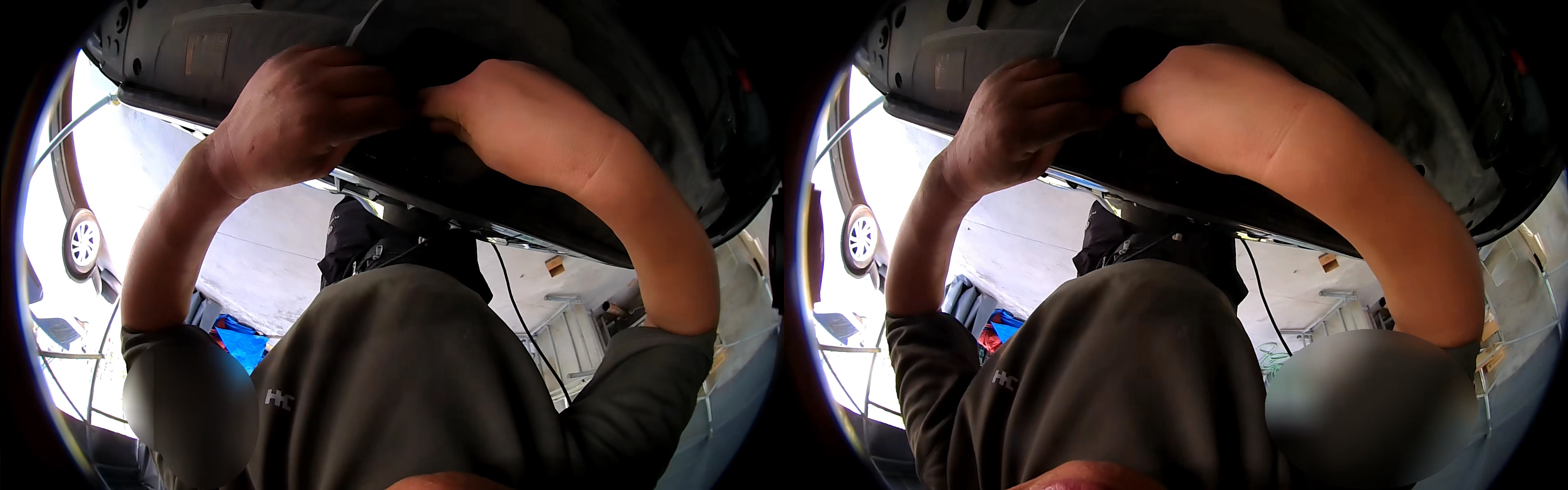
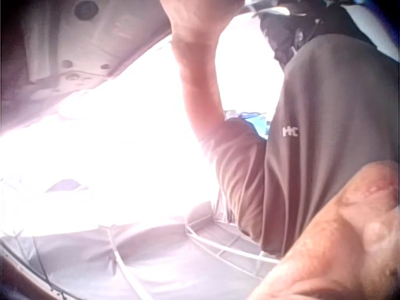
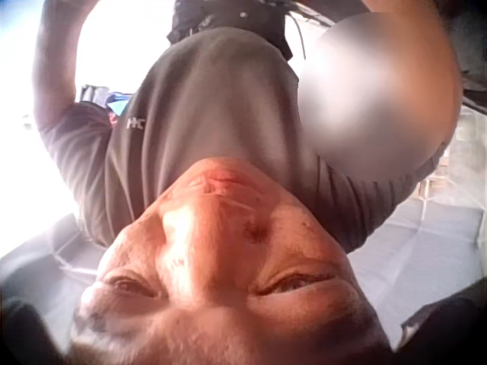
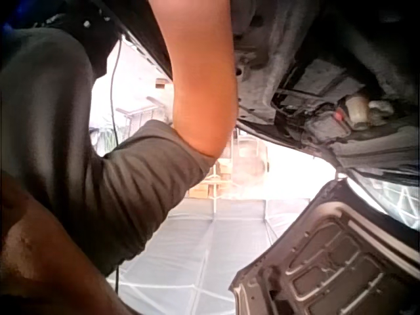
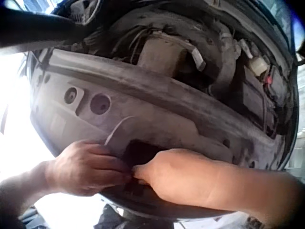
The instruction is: The person attaches a plastic bumper panel to the front of a car by hand, aligning the panel with the car's frame and inserting plastic fasteners into pre-drilled holes.
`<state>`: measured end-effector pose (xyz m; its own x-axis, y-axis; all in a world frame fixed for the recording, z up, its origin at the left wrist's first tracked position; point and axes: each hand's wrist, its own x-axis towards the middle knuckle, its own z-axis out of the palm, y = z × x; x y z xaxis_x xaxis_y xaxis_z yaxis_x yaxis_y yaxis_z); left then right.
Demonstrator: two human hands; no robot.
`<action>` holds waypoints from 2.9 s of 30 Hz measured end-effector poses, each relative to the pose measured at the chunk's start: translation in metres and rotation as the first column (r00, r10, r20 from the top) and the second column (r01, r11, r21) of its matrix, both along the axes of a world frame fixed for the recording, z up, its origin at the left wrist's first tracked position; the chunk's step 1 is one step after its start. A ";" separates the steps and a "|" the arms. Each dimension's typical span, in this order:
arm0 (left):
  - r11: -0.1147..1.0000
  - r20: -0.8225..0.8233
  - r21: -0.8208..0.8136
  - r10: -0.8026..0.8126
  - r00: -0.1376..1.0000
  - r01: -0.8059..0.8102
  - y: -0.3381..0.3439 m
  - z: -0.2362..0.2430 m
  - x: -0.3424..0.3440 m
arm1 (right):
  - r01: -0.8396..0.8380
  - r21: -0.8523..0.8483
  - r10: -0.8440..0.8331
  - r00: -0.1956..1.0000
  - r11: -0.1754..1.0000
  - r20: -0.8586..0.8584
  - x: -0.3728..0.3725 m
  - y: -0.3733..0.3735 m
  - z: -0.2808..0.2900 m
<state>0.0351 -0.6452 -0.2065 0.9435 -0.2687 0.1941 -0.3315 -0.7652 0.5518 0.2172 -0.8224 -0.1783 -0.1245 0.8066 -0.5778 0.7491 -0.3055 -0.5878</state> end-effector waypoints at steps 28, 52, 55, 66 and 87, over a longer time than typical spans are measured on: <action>0.992 -0.132 -0.089 -0.105 0.986 0.094 0.014 0.009 0.005 | 0.188 0.304 -0.193 0.981 0.934 -0.016 -0.017 -0.031 -0.016; 0.917 -0.061 0.171 0.376 0.925 -0.362 -0.009 0.022 -0.054 | 0.284 0.165 -0.298 0.952 0.945 0.070 -0.027 -0.077 -0.004; 0.937 -0.088 0.153 0.331 0.940 -0.315 -0.010 0.024 -0.045 | 0.294 0.184 -0.305 0.951 0.938 0.038 -0.023 -0.079 -0.005; 0.914 -0.185 0.300 0.336 0.923 -0.272 -0.004 0.045 -0.014 | 0.366 0.116 -0.362 0.931 0.923 -0.054 -0.025 -0.065 -0.005; 0.998 -0.271 0.048 -0.025 0.962 0.039 -0.008 0.052 -0.020 | 0.370 -0.190 -0.403 0.897 0.909 -0.182 -0.015 -0.075 0.017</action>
